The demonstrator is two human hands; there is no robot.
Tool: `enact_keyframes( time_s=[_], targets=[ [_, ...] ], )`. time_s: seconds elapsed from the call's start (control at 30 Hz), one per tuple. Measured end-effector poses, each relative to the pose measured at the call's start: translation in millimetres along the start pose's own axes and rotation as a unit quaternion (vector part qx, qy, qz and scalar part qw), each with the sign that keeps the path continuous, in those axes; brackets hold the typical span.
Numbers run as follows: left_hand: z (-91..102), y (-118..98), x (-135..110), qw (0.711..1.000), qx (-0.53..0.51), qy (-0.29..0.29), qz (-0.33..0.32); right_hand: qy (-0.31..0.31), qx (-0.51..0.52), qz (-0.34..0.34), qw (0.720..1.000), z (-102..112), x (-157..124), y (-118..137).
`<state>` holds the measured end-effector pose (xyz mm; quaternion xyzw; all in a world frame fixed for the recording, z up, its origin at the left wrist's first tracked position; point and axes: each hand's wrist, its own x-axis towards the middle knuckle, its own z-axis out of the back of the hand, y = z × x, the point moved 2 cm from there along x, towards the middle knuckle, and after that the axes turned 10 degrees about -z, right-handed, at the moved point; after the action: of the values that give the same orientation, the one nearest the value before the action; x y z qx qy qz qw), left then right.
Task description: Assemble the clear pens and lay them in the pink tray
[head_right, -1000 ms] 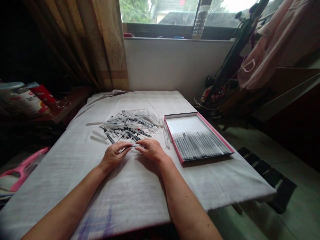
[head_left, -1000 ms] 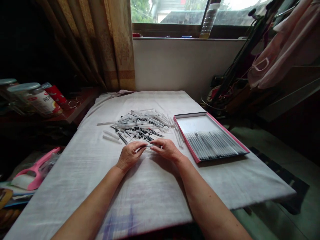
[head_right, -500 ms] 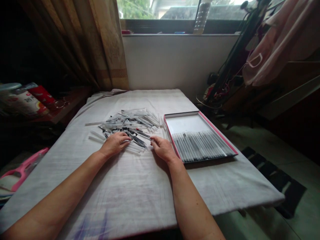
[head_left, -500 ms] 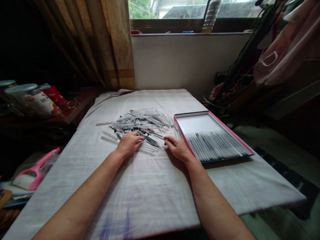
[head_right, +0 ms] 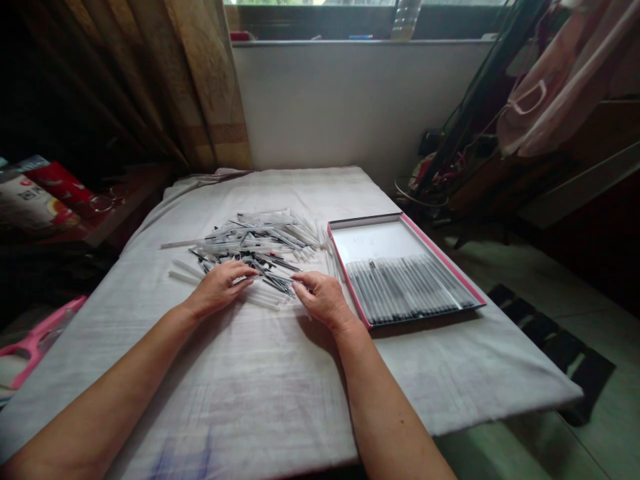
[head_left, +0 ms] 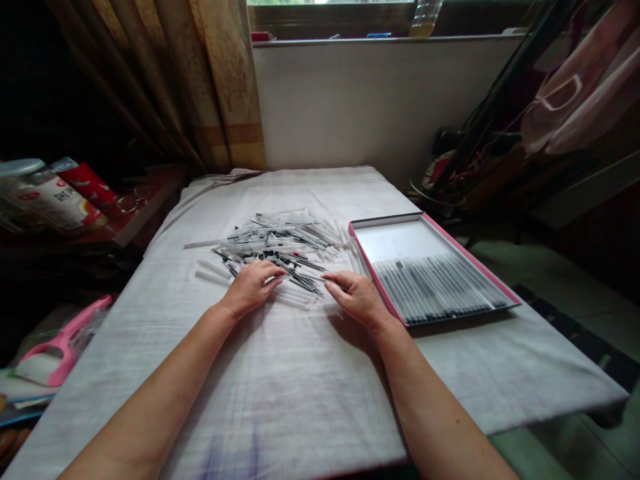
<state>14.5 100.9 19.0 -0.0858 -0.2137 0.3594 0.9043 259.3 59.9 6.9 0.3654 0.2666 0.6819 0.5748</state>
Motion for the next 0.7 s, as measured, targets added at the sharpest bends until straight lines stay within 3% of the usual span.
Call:
enact_keyframes(
  time_s=[0.1,0.27,0.7],
  targets=[
    [-1.1,-4.8,-19.5,0.993,-0.067,-0.093,0.029,0.007,0.034,0.023,0.999,1.4,-2.1,8.0],
    [-7.0,-14.3,-43.0,0.981,-0.101,-0.132,0.098,0.031,0.051,0.061,0.996,-1.3,-5.3,19.4],
    [-7.2,-23.1,-38.9,0.983,-0.111,-0.146,0.017,0.065,0.014,0.05,0.997,-9.5,-6.6,16.5]
  ],
)
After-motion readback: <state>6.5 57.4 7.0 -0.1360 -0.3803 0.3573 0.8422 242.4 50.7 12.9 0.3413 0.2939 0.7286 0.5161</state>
